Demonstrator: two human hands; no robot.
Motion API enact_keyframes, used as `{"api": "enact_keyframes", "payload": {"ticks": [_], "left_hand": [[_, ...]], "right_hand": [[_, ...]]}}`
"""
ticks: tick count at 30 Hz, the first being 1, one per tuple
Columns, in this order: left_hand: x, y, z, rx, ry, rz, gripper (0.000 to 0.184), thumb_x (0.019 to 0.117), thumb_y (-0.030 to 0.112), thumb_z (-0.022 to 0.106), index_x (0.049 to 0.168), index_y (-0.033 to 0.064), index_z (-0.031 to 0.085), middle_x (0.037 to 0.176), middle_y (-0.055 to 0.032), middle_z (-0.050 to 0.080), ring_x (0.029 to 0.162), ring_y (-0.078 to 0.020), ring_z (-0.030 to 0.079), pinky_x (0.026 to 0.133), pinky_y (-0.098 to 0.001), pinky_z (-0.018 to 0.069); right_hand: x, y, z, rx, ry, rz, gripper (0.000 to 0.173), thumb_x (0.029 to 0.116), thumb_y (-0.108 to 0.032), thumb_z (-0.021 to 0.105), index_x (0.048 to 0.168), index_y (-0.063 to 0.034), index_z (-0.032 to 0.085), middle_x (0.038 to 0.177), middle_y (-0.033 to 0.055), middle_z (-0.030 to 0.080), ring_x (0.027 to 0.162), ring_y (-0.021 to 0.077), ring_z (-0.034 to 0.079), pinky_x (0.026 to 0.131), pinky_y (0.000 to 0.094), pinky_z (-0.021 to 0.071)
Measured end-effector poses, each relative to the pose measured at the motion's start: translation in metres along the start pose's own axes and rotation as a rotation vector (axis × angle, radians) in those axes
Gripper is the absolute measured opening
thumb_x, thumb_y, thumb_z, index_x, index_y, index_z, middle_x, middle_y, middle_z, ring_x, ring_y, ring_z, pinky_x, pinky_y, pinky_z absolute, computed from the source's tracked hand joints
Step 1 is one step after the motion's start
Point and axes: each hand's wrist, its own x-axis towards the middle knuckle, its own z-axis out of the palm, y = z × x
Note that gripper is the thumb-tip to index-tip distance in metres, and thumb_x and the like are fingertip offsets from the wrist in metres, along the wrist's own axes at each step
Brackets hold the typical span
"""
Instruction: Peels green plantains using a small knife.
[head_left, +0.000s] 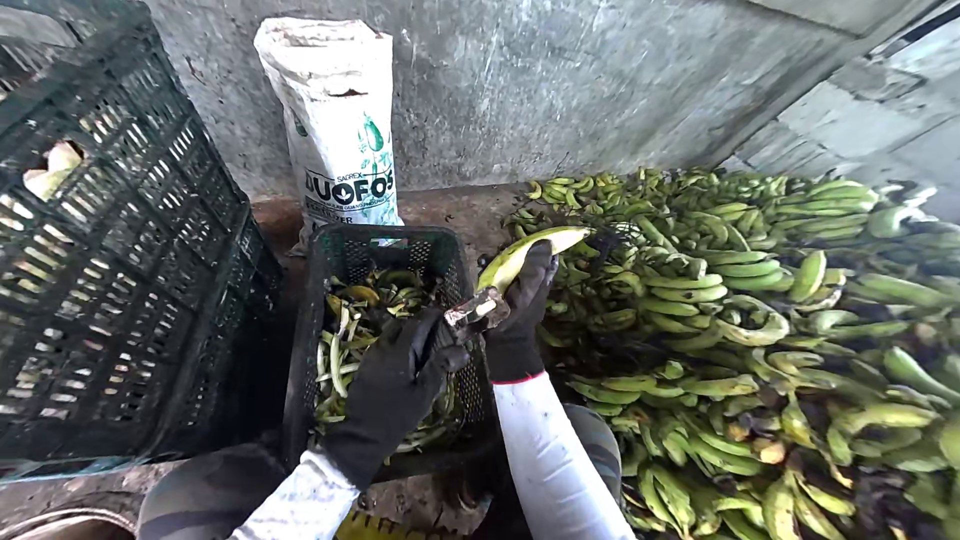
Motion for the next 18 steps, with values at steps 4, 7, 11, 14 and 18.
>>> {"api": "enact_keyframes", "payload": {"ticks": [4, 7, 11, 14, 18], "left_hand": [[0.017, -0.012, -0.009, 0.085, 0.086, 0.044, 0.059, 0.0985, 0.053, 0.058, 0.147, 0.0186, 0.056, 0.129, -0.0168, 0.065, 0.114, -0.0334, 0.065, 0.097, -0.0569, 0.0522], [0.039, -0.035, -0.02, 0.136, 0.14, 0.057, 0.053, 0.0996, 0.045, 0.06, 0.146, 0.0181, 0.057, 0.128, -0.0164, 0.065, 0.112, -0.0351, 0.065, 0.094, -0.0607, 0.0521], [0.058, -0.063, -0.031, 0.099, 0.19, -0.118, 0.045, 0.1041, 0.05, 0.052, 0.141, 0.0246, 0.057, 0.119, -0.0101, 0.069, 0.102, -0.0288, 0.069, 0.087, -0.0611, 0.0552], [0.055, -0.057, -0.031, 0.057, 0.175, -0.15, 0.051, 0.1033, 0.057, 0.049, 0.142, 0.0246, 0.057, 0.12, -0.0081, 0.069, 0.103, -0.025, 0.068, 0.089, -0.0579, 0.0552], [0.038, -0.037, -0.005, 0.192, 0.062, -0.001, 0.057, 0.1018, 0.056, 0.049, 0.148, 0.0231, 0.055, 0.127, -0.0137, 0.067, 0.105, -0.032, 0.069, 0.089, -0.0595, 0.0545]], "right_hand": [[-0.006, 0.005, -0.017, 0.091, -0.42, 0.158, 0.043, 0.1059, -0.044, 0.047, 0.146, -0.0288, 0.04, 0.111, -0.0029, 0.061, 0.091, 0.0064, 0.064, 0.075, 0.0295, 0.0583], [-0.01, 0.013, -0.037, 0.122, -0.817, 0.416, 0.023, 0.1041, -0.024, 0.048, 0.123, -0.0165, 0.059, 0.097, -0.0016, 0.069, 0.083, 0.0054, 0.067, 0.073, 0.0233, 0.0588], [-0.021, -0.003, -0.047, -0.146, -1.079, 0.549, 0.049, 0.1026, -0.028, 0.051, 0.149, -0.0121, 0.044, 0.113, -0.0032, 0.068, 0.097, 0.0018, 0.065, 0.089, 0.0214, 0.0554], [-0.021, 0.007, -0.055, -0.082, -0.874, 0.535, 0.049, 0.1003, -0.029, 0.055, 0.146, -0.011, 0.047, 0.112, 0.0031, 0.069, 0.097, 0.009, 0.067, 0.089, 0.0282, 0.0576], [0.0, 0.029, -0.051, 0.292, -0.642, 0.526, 0.031, 0.1005, -0.041, 0.056, 0.121, -0.018, 0.059, 0.093, 0.0044, 0.069, 0.079, 0.0136, 0.069, 0.069, 0.033, 0.0607]]}}
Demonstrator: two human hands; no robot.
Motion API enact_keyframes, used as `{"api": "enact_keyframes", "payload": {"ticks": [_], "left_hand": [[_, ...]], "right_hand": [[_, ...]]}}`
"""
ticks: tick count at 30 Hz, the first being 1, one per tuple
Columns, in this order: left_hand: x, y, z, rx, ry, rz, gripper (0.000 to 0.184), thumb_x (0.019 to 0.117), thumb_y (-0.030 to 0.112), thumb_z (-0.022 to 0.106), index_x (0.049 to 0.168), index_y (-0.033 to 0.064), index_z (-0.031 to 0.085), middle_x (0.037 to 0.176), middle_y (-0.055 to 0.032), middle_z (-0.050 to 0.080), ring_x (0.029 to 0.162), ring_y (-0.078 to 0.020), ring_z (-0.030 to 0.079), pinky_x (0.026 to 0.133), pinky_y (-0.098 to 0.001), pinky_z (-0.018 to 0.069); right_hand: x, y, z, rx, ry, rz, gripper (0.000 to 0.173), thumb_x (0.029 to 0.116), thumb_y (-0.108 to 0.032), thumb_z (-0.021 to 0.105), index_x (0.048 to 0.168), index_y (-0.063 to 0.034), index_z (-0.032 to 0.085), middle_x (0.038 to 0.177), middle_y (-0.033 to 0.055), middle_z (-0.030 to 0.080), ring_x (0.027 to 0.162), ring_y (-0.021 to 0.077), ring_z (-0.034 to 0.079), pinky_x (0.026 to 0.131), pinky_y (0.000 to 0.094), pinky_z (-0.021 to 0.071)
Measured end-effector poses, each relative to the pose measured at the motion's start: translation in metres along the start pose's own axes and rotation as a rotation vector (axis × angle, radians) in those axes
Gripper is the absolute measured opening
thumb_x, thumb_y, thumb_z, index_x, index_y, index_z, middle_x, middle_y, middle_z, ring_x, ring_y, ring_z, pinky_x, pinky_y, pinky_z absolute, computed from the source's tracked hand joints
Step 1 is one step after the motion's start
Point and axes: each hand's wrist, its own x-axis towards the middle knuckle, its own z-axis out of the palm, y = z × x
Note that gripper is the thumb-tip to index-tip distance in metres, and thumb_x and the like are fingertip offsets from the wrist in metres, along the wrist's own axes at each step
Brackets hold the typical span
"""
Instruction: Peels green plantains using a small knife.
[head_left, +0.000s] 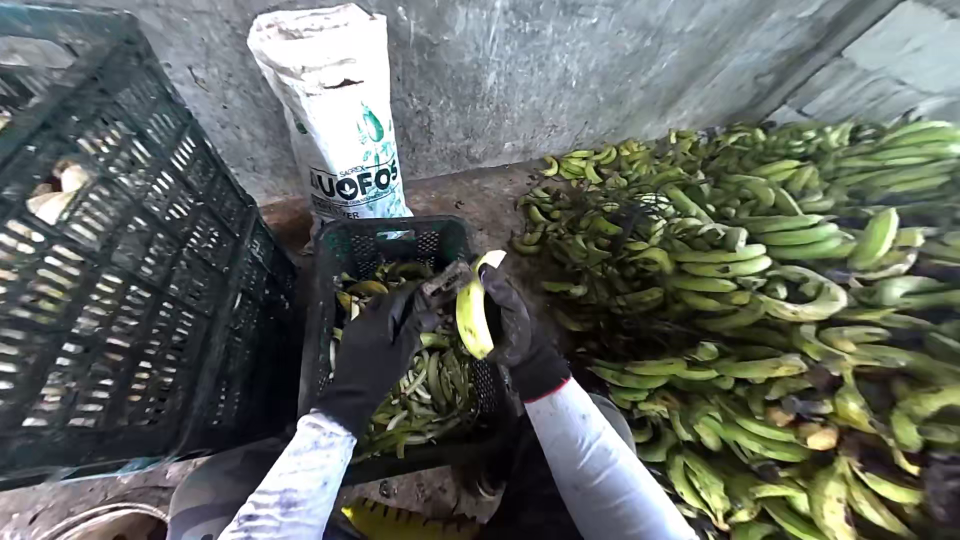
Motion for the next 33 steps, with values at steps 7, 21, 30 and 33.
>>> {"api": "enact_keyframes", "payload": {"ticks": [7, 21, 30, 33], "left_hand": [[-0.014, 0.007, 0.029, 0.168, 0.24, 0.302, 0.068, 0.0965, 0.066, 0.05, 0.139, 0.0148, 0.064, 0.117, -0.0196, 0.07, 0.106, -0.0381, 0.068, 0.09, -0.0586, 0.0539], [0.019, -0.024, -0.009, 0.006, -0.054, -0.164, 0.048, 0.1049, 0.057, 0.044, 0.142, 0.0309, 0.058, 0.123, -0.0073, 0.07, 0.108, -0.0287, 0.068, 0.091, -0.0638, 0.052], [-0.015, -0.003, 0.036, 0.208, 0.152, 0.467, 0.07, 0.0982, 0.071, 0.04, 0.136, 0.0186, 0.067, 0.121, -0.017, 0.071, 0.118, -0.0396, 0.064, 0.099, -0.0607, 0.0493], [-0.017, -0.003, 0.042, 0.247, 0.198, 0.507, 0.064, 0.0979, 0.069, 0.044, 0.132, 0.0218, 0.069, 0.118, -0.0161, 0.072, 0.117, -0.0411, 0.064, 0.098, -0.0618, 0.0498]], "right_hand": [[0.011, -0.009, -0.001, 0.347, 0.198, -0.133, 0.047, 0.1009, -0.062, 0.041, 0.101, -0.0207, 0.064, 0.082, 0.0016, 0.067, 0.071, 0.0143, 0.067, 0.058, 0.0368, 0.0579], [-0.027, -0.009, 0.008, -0.516, -0.18, 0.236, 0.052, 0.0996, -0.031, 0.05, 0.149, -0.0133, 0.048, 0.116, 0.0059, 0.068, 0.097, 0.0112, 0.066, 0.087, 0.0313, 0.0563], [-0.006, 0.004, -0.028, 0.381, 0.156, 0.0, 0.049, 0.1047, -0.047, 0.031, 0.093, -0.0139, 0.066, 0.076, 0.0037, 0.067, 0.066, 0.0137, 0.067, 0.057, 0.0309, 0.0577], [-0.006, 0.003, -0.031, 0.375, 0.226, -0.001, 0.06, 0.1069, -0.049, 0.017, 0.091, -0.0133, 0.062, 0.072, 0.0027, 0.065, 0.062, 0.0119, 0.064, 0.054, 0.0275, 0.0551]]}}
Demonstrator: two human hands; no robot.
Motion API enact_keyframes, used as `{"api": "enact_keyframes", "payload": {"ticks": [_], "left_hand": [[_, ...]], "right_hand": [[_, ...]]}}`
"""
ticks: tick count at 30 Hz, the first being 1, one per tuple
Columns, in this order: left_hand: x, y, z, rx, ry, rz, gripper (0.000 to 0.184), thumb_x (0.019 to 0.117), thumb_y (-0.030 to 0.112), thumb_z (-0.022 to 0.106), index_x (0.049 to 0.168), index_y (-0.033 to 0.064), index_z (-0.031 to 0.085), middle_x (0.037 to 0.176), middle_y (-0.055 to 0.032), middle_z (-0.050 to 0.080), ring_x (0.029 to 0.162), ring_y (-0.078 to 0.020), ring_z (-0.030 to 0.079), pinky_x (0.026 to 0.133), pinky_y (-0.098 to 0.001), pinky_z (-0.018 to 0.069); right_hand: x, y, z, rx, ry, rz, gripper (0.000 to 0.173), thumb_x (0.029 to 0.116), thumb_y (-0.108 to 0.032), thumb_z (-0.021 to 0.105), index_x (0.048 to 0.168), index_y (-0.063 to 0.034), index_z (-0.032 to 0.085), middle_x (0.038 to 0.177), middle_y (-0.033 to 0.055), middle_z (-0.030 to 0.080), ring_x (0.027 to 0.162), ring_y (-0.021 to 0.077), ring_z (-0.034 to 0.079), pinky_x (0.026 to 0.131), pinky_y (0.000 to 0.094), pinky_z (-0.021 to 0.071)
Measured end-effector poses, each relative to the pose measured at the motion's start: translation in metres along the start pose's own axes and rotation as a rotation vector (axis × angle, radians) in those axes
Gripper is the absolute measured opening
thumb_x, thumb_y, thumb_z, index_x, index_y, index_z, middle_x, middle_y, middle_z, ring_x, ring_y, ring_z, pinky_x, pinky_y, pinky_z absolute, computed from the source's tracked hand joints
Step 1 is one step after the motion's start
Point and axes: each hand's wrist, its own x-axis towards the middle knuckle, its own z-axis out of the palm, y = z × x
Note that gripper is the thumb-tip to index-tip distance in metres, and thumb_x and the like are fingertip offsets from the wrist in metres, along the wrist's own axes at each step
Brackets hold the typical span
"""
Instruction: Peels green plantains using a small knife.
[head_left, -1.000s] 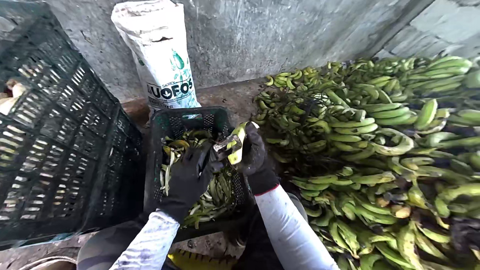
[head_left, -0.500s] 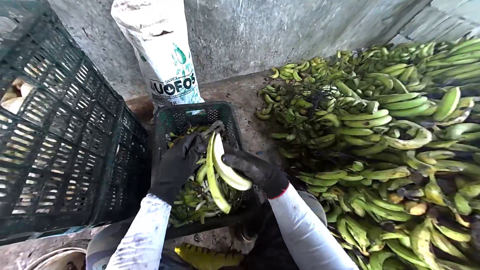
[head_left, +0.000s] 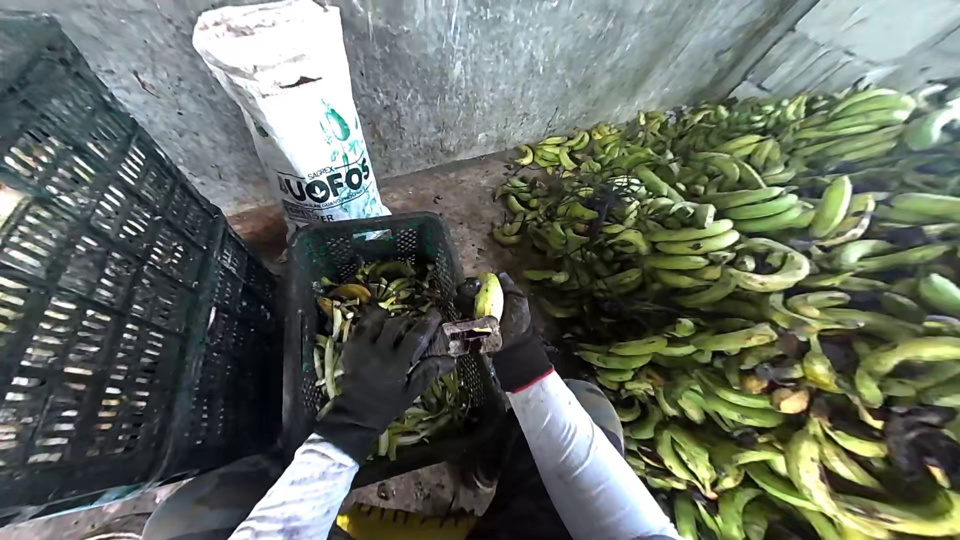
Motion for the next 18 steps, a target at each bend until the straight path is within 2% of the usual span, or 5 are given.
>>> {"api": "enact_keyframes", "payload": {"ticks": [4, 8, 11, 14, 18], "left_hand": [[0.002, 0.004, -0.003, -0.099, -0.175, -0.171, 0.065, 0.0983, 0.065, 0.046, 0.141, 0.0187, 0.063, 0.126, -0.0196, 0.068, 0.118, -0.0414, 0.064, 0.099, -0.0603, 0.0502], [0.017, -0.003, -0.014, -0.369, -0.37, -0.537, 0.056, 0.1035, 0.051, 0.049, 0.151, 0.0215, 0.05, 0.131, -0.0147, 0.065, 0.117, -0.0312, 0.065, 0.1, -0.0559, 0.0508], [0.021, -0.014, -0.019, -0.515, -0.394, -0.749, 0.047, 0.108, 0.044, 0.046, 0.148, 0.0194, 0.052, 0.121, -0.0124, 0.069, 0.105, -0.0238, 0.068, 0.095, -0.0497, 0.0536], [0.021, -0.019, -0.026, -0.488, -0.445, -0.867, 0.046, 0.1104, 0.041, 0.041, 0.146, 0.0148, 0.053, 0.119, -0.0166, 0.068, 0.104, -0.0273, 0.068, 0.093, -0.0504, 0.0539], [0.014, -0.018, -0.027, -0.447, -0.42, -0.801, 0.048, 0.1065, 0.051, 0.046, 0.145, 0.0217, 0.053, 0.113, -0.0114, 0.069, 0.099, -0.0243, 0.068, 0.089, -0.0506, 0.055]], "right_hand": [[-0.006, 0.0, 0.011, -0.096, -0.034, 0.084, 0.055, 0.1062, -0.052, 0.026, 0.093, -0.0145, 0.064, 0.074, 0.0049, 0.067, 0.064, 0.0154, 0.067, 0.056, 0.0338, 0.0586], [-0.016, 0.004, 0.01, -0.625, -0.175, 0.013, 0.039, 0.1073, -0.038, 0.033, 0.123, -0.0132, 0.059, 0.092, 0.0017, 0.068, 0.08, 0.0091, 0.066, 0.071, 0.0277, 0.0585], [-0.031, 0.004, 0.023, -0.845, -0.22, 0.065, 0.037, 0.0985, -0.035, 0.048, 0.121, -0.0099, 0.062, 0.09, -0.0024, 0.068, 0.079, 0.0053, 0.065, 0.075, 0.0246, 0.0572], [-0.034, 0.003, 0.024, -0.754, -0.211, 0.069, 0.039, 0.0942, -0.027, 0.046, 0.125, -0.0074, 0.059, 0.086, -0.002, 0.068, 0.072, 0.0056, 0.065, 0.069, 0.0235, 0.0576], [-0.013, -0.004, -0.003, -0.366, -0.146, 0.037, 0.042, 0.1054, -0.039, 0.034, 0.116, -0.0119, 0.064, 0.085, 0.006, 0.068, 0.069, 0.0131, 0.066, 0.061, 0.0303, 0.0587]]}}
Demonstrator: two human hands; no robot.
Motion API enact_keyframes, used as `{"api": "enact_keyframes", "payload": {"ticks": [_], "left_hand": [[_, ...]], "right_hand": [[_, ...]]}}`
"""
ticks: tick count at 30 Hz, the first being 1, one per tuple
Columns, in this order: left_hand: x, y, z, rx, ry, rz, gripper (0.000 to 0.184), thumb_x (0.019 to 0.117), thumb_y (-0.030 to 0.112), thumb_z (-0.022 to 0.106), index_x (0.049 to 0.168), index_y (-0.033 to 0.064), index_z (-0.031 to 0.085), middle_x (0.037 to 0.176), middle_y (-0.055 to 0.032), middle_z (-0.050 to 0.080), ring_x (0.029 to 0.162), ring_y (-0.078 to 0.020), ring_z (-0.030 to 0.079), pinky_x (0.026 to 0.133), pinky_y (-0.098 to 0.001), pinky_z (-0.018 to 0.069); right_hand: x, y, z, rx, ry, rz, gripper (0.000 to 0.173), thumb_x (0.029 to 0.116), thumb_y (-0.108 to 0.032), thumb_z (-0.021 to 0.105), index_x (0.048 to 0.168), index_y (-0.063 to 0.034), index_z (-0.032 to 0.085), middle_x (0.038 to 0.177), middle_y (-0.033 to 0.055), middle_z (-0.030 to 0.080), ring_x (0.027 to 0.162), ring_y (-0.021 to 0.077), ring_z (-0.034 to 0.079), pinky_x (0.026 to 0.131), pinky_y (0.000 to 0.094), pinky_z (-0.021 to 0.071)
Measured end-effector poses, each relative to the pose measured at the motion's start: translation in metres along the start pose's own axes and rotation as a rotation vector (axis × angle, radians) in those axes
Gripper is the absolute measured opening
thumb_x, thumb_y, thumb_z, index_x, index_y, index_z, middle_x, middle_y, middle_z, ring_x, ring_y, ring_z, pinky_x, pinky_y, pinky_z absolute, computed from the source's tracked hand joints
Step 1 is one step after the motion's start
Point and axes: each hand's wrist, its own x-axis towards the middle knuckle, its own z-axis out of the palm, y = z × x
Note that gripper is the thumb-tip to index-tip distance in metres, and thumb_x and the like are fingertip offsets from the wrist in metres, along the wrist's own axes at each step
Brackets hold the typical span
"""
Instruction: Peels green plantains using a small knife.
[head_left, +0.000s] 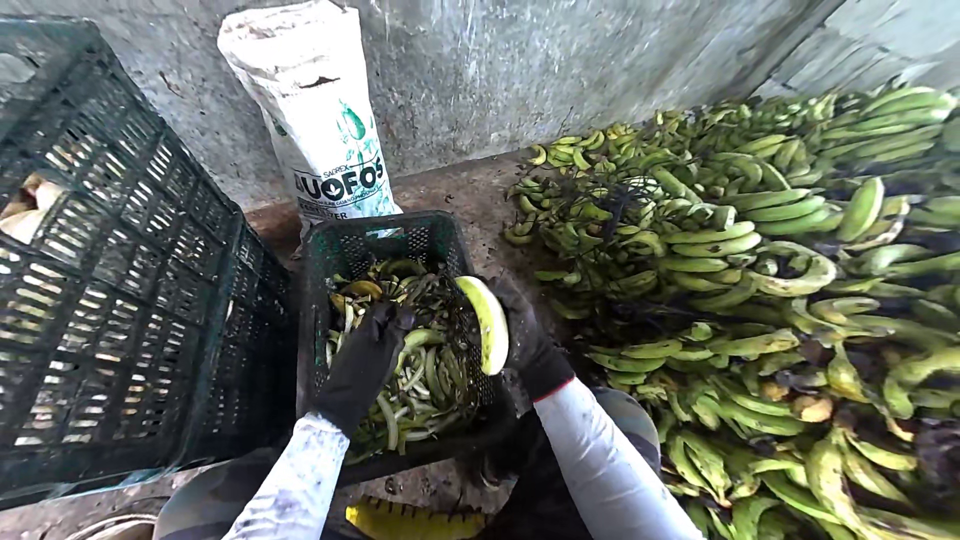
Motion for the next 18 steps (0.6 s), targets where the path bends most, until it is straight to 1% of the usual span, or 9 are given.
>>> {"api": "enact_keyframes", "payload": {"ticks": [1, 3, 5, 7, 9, 11, 14, 16, 18], "left_hand": [[-0.003, 0.001, 0.002, 0.039, 0.003, 0.049, 0.05, 0.1049, 0.053, 0.048, 0.144, 0.0224, 0.054, 0.112, -0.0112, 0.07, 0.098, -0.0254, 0.068, 0.088, -0.0526, 0.0545], [-0.011, 0.004, 0.007, 0.147, -0.016, 0.184, 0.055, 0.1028, 0.056, 0.048, 0.146, 0.0217, 0.054, 0.121, -0.0123, 0.069, 0.106, -0.0292, 0.068, 0.094, -0.0558, 0.0533], [-0.02, 0.004, 0.017, 0.251, 0.029, 0.424, 0.063, 0.1001, 0.059, 0.049, 0.146, 0.0159, 0.056, 0.13, -0.0165, 0.067, 0.118, -0.035, 0.065, 0.1, -0.0581, 0.0507], [-0.026, 0.004, 0.03, 0.308, 0.087, 0.621, 0.065, 0.0976, 0.062, 0.051, 0.142, 0.0158, 0.061, 0.127, -0.0167, 0.068, 0.118, -0.0371, 0.065, 0.1, -0.0588, 0.0502], [-0.03, 0.008, 0.04, 0.365, 0.095, 0.671, 0.063, 0.0966, 0.061, 0.053, 0.14, 0.0164, 0.063, 0.124, -0.0173, 0.07, 0.116, -0.0387, 0.065, 0.1, -0.0591, 0.0501], [-0.029, 0.015, 0.046, 0.349, 0.029, 0.566, 0.062, 0.097, 0.057, 0.057, 0.143, 0.0158, 0.06, 0.129, -0.0195, 0.067, 0.119, -0.0405, 0.064, 0.101, -0.0592, 0.049], [-0.015, 0.019, 0.041, 0.244, -0.021, 0.31, 0.061, 0.0992, 0.052, 0.057, 0.148, 0.0158, 0.055, 0.135, -0.0198, 0.063, 0.122, -0.0385, 0.062, 0.103, -0.0578, 0.0489], [-0.003, 0.012, 0.031, 0.118, 0.021, 0.164, 0.053, 0.1021, 0.048, 0.055, 0.145, 0.0164, 0.056, 0.126, -0.0158, 0.067, 0.112, -0.0326, 0.067, 0.098, -0.0567, 0.0526], [0.004, 0.002, 0.017, -0.07, 0.084, 0.042, 0.044, 0.1048, 0.046, 0.052, 0.137, 0.016, 0.059, 0.11, -0.0092, 0.07, 0.098, -0.0227, 0.068, 0.089, -0.0498, 0.0557]], "right_hand": [[0.004, -0.001, -0.007, 0.12, -0.01, 0.018, 0.046, 0.1036, -0.048, 0.038, 0.111, -0.0121, 0.065, 0.083, 0.0075, 0.069, 0.068, 0.0151, 0.068, 0.059, 0.0326, 0.0598], [0.006, -0.006, -0.018, 0.248, -0.028, 0.031, 0.05, 0.1019, -0.053, 0.042, 0.111, -0.0117, 0.067, 0.089, 0.0093, 0.071, 0.074, 0.0178, 0.07, 0.064, 0.0362, 0.0611], [0.007, -0.01, -0.021, 0.33, -0.053, 0.024, 0.044, 0.1026, -0.046, 0.042, 0.109, -0.0112, 0.068, 0.087, 0.0082, 0.071, 0.073, 0.0166, 0.07, 0.064, 0.0347, 0.0613], [0.006, -0.011, -0.021, 0.342, -0.032, 0.018, 0.046, 0.1059, -0.041, 0.034, 0.104, -0.0102, 0.068, 0.083, 0.0076, 0.071, 0.072, 0.0152, 0.07, 0.065, 0.033, 0.0607], [0.003, -0.011, -0.017, 0.237, 0.05, 0.044, 0.049, 0.1083, -0.038, 0.025, 0.097, -0.0116, 0.065, 0.075, 0.0041, 0.068, 0.064, 0.0108, 0.067, 0.059, 0.0274, 0.0584], [-0.001, -0.004, -0.016, 0.116, 0.051, 0.077, 0.045, 0.1084, -0.033, 0.027, 0.098, -0.0123, 0.065, 0.075, 0.002, 0.069, 0.065, 0.0085, 0.067, 0.059, 0.025, 0.058], [-0.007, 0.006, -0.005, -0.041, 0.057, 0.007, 0.036, 0.1096, -0.019, 0.027, 0.106, -0.0073, 0.061, 0.081, 0.0031, 0.068, 0.071, 0.0087, 0.067, 0.065, 0.0247, 0.0586], [-0.005, 0.007, 0.006, 0.059, -0.028, 0.034, 0.04, 0.109, -0.025, 0.029, 0.109, -0.0066, 0.065, 0.087, 0.0079, 0.071, 0.076, 0.0129, 0.069, 0.068, 0.0285, 0.0603], [-0.007, 0.006, 0.011, 0.105, -0.116, 0.029, 0.034, 0.1048, -0.026, 0.039, 0.105, -0.0094, 0.068, 0.091, 0.0079, 0.073, 0.082, 0.0131, 0.071, 0.074, 0.0313, 0.0617]]}}
